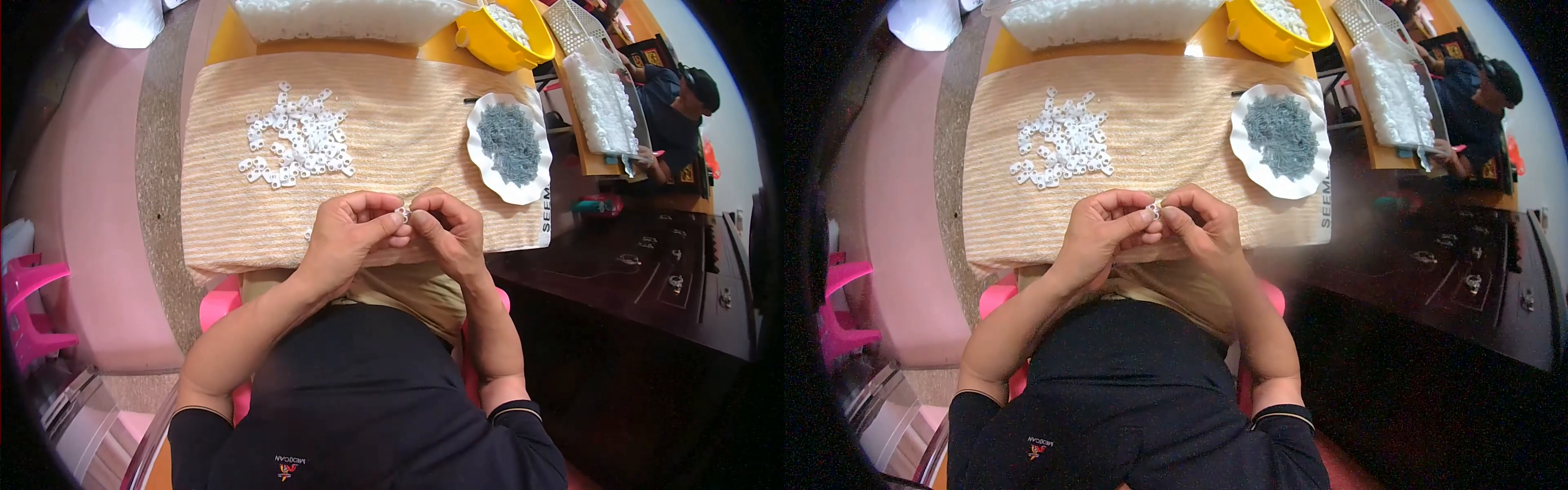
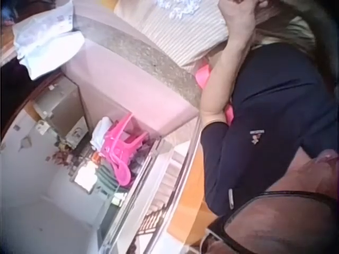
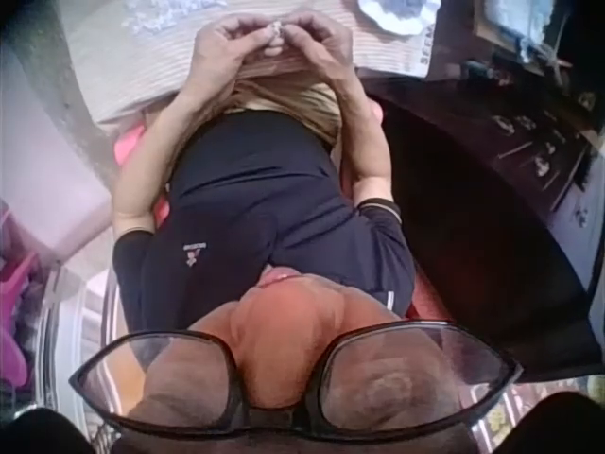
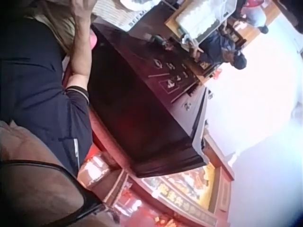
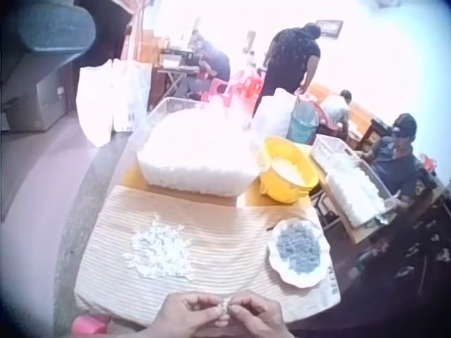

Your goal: Manually assembling small white plastic components by inserting pins into them.

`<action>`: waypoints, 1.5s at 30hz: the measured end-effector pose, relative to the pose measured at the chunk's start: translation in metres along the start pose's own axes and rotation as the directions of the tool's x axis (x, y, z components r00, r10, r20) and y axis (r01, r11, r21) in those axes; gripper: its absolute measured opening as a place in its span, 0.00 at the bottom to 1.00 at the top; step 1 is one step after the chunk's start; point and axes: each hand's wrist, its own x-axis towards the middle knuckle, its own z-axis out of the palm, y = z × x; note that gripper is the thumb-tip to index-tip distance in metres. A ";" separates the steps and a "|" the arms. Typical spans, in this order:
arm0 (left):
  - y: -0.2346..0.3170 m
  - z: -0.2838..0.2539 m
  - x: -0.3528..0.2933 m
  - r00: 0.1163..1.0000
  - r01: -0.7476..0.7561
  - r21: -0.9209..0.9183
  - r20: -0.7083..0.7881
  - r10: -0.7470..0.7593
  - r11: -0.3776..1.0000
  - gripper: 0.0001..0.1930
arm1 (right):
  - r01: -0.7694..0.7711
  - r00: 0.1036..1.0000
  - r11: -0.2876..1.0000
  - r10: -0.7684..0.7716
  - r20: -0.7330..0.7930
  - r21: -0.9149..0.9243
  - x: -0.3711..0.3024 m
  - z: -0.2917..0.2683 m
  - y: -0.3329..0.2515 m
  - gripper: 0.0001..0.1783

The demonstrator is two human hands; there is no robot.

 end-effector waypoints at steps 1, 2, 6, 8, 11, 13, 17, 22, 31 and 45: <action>0.000 0.000 0.000 1.000 0.016 -0.003 -0.010 -0.016 1.000 0.08 | -0.004 1.000 1.000 0.004 0.002 0.003 0.000 0.000 0.001 0.03; 0.001 0.000 0.000 1.000 0.019 -0.004 -0.011 -0.019 1.000 0.08 | -0.009 1.000 1.000 0.009 -0.003 0.009 0.000 0.000 0.001 0.03; 0.001 0.000 0.000 1.000 0.017 -0.002 -0.012 -0.017 1.000 0.08 | -0.023 1.000 1.000 0.023 -0.004 0.003 0.001 0.000 -0.001 0.03; 0.001 -0.001 0.001 1.000 0.024 -0.010 -0.012 -0.024 1.000 0.08 | -0.022 1.000 1.000 0.022 -0.004 0.013 0.001 0.001 0.000 0.03; 0.000 -0.001 0.001 1.000 0.016 -0.014 -0.005 -0.017 1.000 0.08 | -0.010 1.000 1.000 0.010 0.004 0.002 0.002 0.000 0.001 0.03; 0.000 -0.001 0.001 0.999 0.031 -0.021 -0.017 -0.032 0.999 0.08 | 0.000 1.000 1.000 0.000 0.014 -0.019 0.002 -0.001 0.001 0.03; 0.001 0.001 0.000 0.999 0.037 -0.011 -0.022 -0.037 0.999 0.08 | -0.013 1.000 1.000 0.013 0.019 -0.016 0.001 -0.001 0.001 0.04; 0.000 0.003 0.000 1.000 0.017 -0.004 -0.004 -0.017 1.000 0.08 | 0.003 1.000 1.000 -0.002 0.020 -0.028 0.000 -0.003 0.003 0.04; -0.004 0.001 -0.003 1.000 -0.015 0.021 -0.017 0.015 1.000 0.08 | -0.080 0.996 0.996 0.078 0.038 0.038 -0.001 0.002 -0.005 0.06; -0.008 0.005 -0.007 0.989 -0.145 0.122 -0.007 0.147 0.982 0.08 | -0.059 0.998 0.996 0.057 0.034 0.064 -0.002 0.002 -0.001 0.06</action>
